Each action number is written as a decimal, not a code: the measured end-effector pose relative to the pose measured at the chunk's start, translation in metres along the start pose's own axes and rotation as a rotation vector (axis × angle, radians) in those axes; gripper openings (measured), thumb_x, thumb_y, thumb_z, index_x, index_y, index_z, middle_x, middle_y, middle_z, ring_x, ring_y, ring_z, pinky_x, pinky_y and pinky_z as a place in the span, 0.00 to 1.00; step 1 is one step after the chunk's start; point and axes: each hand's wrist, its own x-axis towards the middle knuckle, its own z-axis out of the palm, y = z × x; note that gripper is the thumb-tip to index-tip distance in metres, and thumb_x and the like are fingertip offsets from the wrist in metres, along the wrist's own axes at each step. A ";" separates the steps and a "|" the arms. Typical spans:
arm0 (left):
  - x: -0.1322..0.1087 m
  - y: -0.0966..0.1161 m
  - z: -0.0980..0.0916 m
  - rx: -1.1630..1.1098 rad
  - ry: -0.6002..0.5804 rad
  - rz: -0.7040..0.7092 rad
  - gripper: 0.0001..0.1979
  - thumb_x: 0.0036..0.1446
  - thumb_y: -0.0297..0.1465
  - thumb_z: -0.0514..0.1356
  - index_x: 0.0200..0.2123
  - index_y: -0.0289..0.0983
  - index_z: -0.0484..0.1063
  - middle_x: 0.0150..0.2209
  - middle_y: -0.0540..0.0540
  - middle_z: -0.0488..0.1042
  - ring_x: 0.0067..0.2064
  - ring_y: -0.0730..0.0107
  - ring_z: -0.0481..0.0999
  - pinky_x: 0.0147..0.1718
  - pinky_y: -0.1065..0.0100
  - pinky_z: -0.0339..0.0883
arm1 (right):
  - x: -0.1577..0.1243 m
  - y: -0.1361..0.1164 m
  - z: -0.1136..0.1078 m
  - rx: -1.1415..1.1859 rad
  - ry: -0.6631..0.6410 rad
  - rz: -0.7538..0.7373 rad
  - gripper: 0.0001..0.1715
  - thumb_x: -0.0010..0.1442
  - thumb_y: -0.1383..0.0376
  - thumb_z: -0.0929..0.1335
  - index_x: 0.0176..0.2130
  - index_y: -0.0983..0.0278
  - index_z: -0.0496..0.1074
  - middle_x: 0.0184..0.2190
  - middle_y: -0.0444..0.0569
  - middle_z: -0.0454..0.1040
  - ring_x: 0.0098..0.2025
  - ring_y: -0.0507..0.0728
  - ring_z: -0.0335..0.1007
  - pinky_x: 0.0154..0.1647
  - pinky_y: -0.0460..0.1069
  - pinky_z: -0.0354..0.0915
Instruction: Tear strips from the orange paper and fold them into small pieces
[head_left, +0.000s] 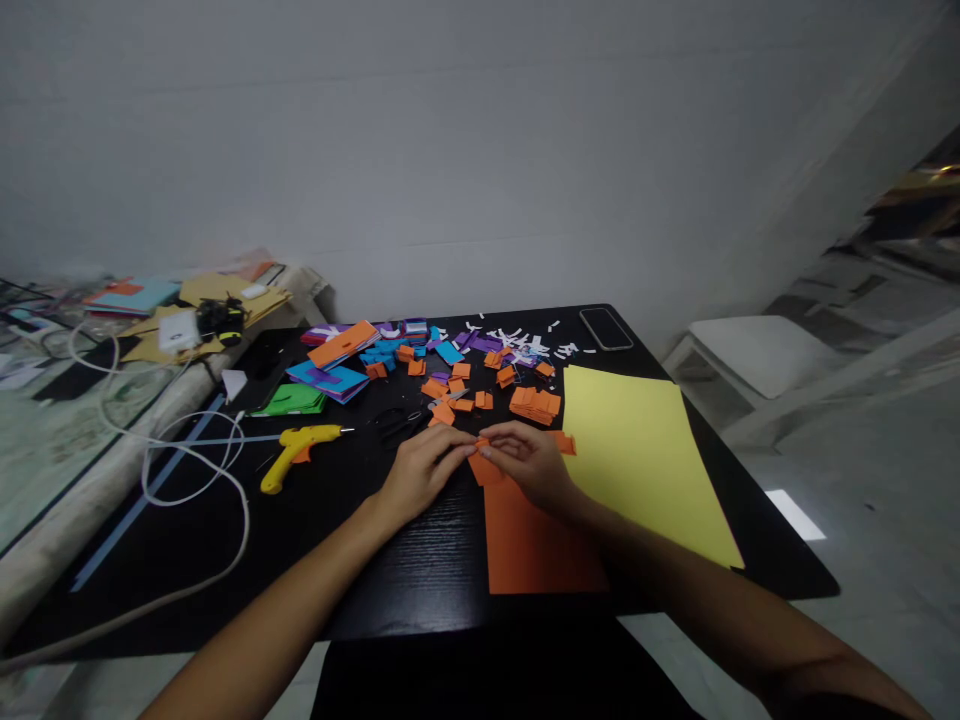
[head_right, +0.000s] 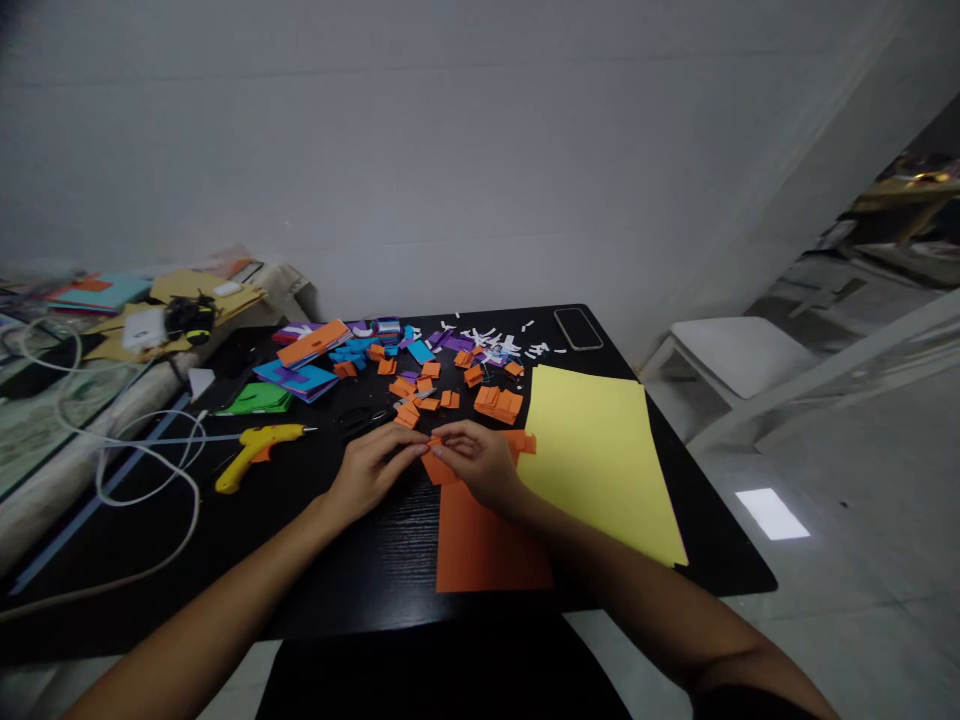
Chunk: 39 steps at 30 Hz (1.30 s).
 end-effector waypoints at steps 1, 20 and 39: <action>0.000 -0.001 0.000 0.007 0.001 0.005 0.07 0.66 0.31 0.61 0.44 0.38 0.79 0.40 0.43 0.82 0.41 0.66 0.81 0.43 0.65 0.75 | 0.000 0.000 0.000 0.004 0.000 0.005 0.19 0.49 0.57 0.79 0.38 0.62 0.78 0.37 0.48 0.81 0.42 0.58 0.80 0.54 0.57 0.75; 0.000 -0.003 0.004 -0.102 0.052 -0.150 0.07 0.60 0.34 0.67 0.41 0.38 0.81 0.35 0.45 0.82 0.34 0.68 0.79 0.35 0.69 0.73 | 0.001 -0.004 -0.001 0.029 0.017 0.033 0.17 0.48 0.58 0.80 0.35 0.62 0.78 0.35 0.48 0.82 0.40 0.57 0.81 0.50 0.56 0.76; -0.001 -0.004 0.002 -0.015 0.023 -0.161 0.07 0.62 0.33 0.65 0.39 0.37 0.82 0.34 0.46 0.83 0.33 0.69 0.79 0.31 0.72 0.69 | 0.002 0.002 0.000 -0.001 0.013 0.019 0.16 0.48 0.57 0.80 0.34 0.62 0.77 0.33 0.48 0.82 0.38 0.57 0.81 0.49 0.56 0.77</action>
